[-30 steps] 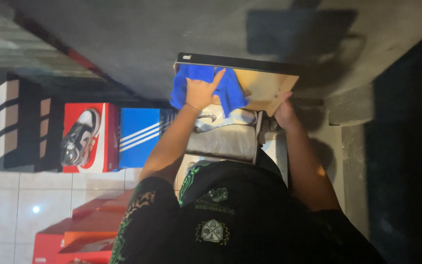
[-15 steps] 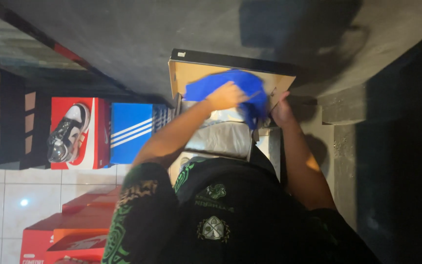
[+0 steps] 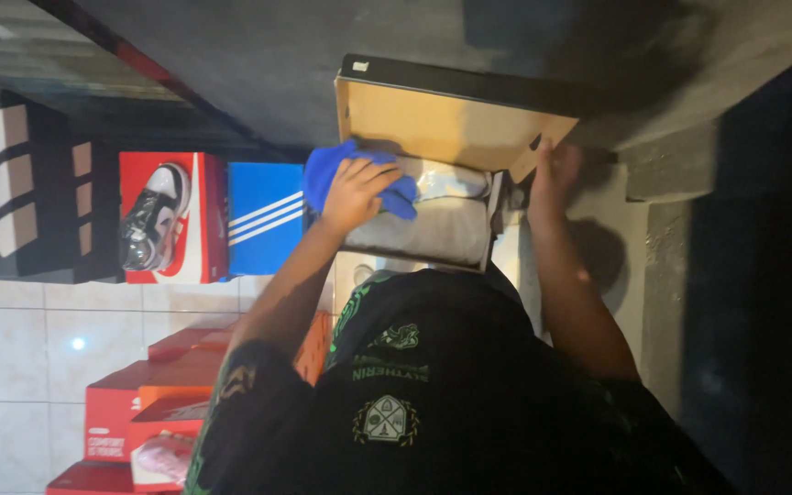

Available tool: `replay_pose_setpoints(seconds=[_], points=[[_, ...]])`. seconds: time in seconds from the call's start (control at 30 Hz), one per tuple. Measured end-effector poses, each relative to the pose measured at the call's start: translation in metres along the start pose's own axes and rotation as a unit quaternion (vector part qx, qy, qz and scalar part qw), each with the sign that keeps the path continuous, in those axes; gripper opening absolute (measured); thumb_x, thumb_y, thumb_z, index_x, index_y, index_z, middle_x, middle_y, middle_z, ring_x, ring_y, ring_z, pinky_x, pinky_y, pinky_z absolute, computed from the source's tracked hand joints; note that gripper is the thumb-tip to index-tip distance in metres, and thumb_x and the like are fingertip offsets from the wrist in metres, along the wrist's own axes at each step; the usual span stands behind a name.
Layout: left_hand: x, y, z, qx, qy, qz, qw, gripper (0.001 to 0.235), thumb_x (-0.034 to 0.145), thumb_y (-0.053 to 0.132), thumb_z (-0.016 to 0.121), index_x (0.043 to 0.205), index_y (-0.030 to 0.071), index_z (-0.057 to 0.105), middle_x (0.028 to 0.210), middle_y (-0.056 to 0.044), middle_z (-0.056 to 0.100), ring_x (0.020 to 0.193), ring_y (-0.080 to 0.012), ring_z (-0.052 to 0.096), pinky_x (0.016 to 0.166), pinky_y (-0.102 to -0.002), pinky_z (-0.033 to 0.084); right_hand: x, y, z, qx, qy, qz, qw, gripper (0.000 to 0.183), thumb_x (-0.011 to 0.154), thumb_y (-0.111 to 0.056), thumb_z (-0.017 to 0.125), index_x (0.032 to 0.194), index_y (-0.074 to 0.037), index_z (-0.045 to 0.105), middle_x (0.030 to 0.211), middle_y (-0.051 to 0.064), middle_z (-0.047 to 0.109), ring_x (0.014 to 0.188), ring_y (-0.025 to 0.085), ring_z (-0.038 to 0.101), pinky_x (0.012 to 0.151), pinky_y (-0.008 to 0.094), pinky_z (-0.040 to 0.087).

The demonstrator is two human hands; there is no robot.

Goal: The person is wiping a shoe box and a sneaker with a cloth to clean them.

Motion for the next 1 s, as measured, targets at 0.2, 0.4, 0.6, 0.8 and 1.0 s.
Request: replay_pose_setpoints(seconds=[0.2, 0.4, 0.6, 0.8, 1.0], points=[[-0.077, -0.019, -0.058, -0.246, 0.003, -0.293, 0.924, 0.053, 0.073, 0.003, 0.062, 0.120, 0.022, 0.077, 0.108, -0.004, 0.076, 0.099, -0.0305, 0.070, 0.091, -0.040, 0.051, -0.078, -0.009, -0.006, -0.168, 0.096, -0.134, 0.972, 0.040, 0.098, -0.018, 0.074, 0.116, -0.013, 0.039, 0.116, 0.009, 0.044, 0.093, 0.021, 0.046, 0.087, 0.037, 0.038], [-0.088, -0.015, -0.078, -0.298, -0.248, -0.526, 0.757, 0.060, 0.095, 0.038, 0.062, 0.151, 0.021, 0.049, 0.135, -0.030, 0.062, 0.127, -0.0503, 0.056, 0.109, -0.058, 0.044, -0.095, -0.009, 0.083, -0.308, -0.198, -0.119, 0.923, 0.027, 0.089, -0.016, 0.074, 0.115, -0.013, 0.070, 0.113, 0.010, 0.071, 0.112, 0.034, 0.065, 0.098, 0.047, 0.050], [-0.093, -0.010, -0.102, -0.248, -0.355, -0.565, 0.703, 0.067, 0.090, 0.058, 0.059, 0.126, 0.002, 0.070, 0.113, -0.029, 0.073, 0.115, -0.0472, 0.067, 0.097, -0.055, 0.052, -0.067, 0.031, 0.138, -0.476, -0.264, -0.105, 0.832, 0.036, 0.086, -0.023, 0.073, 0.118, -0.007, 0.070, 0.116, 0.017, 0.071, 0.112, 0.038, 0.067, 0.097, 0.051, 0.052], [-0.130, -0.001, -0.062, -0.245, -0.324, -0.536, 0.740, 0.079, 0.092, 0.057, 0.060, 0.155, 0.011, 0.043, 0.124, -0.027, 0.069, 0.121, -0.0460, 0.064, 0.101, -0.056, 0.052, -0.013, 0.103, 0.157, -0.615, -0.302, -0.103, 0.721, 0.046, 0.085, -0.028, 0.072, 0.121, -0.001, 0.070, 0.119, 0.024, 0.071, 0.113, 0.041, 0.069, 0.097, 0.053, 0.053], [-0.143, 0.005, -0.021, -0.237, -0.308, -0.573, 0.721, 0.078, 0.092, 0.062, 0.059, 0.156, 0.020, 0.041, 0.127, -0.024, 0.068, 0.123, -0.0433, 0.063, 0.102, -0.055, 0.052, -0.003, 0.036, 0.174, -0.655, -0.404, -0.009, 0.638, 0.060, 0.079, -0.043, 0.074, 0.124, -0.006, 0.064, 0.123, 0.020, 0.072, 0.118, 0.038, 0.069, 0.095, 0.052, 0.055]])
Point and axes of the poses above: each hand's wrist, its own x-axis towards the middle knuckle, its own z-axis out of the palm, y = z × x, the point moved 5 cm from there along x, towards the middle knuckle
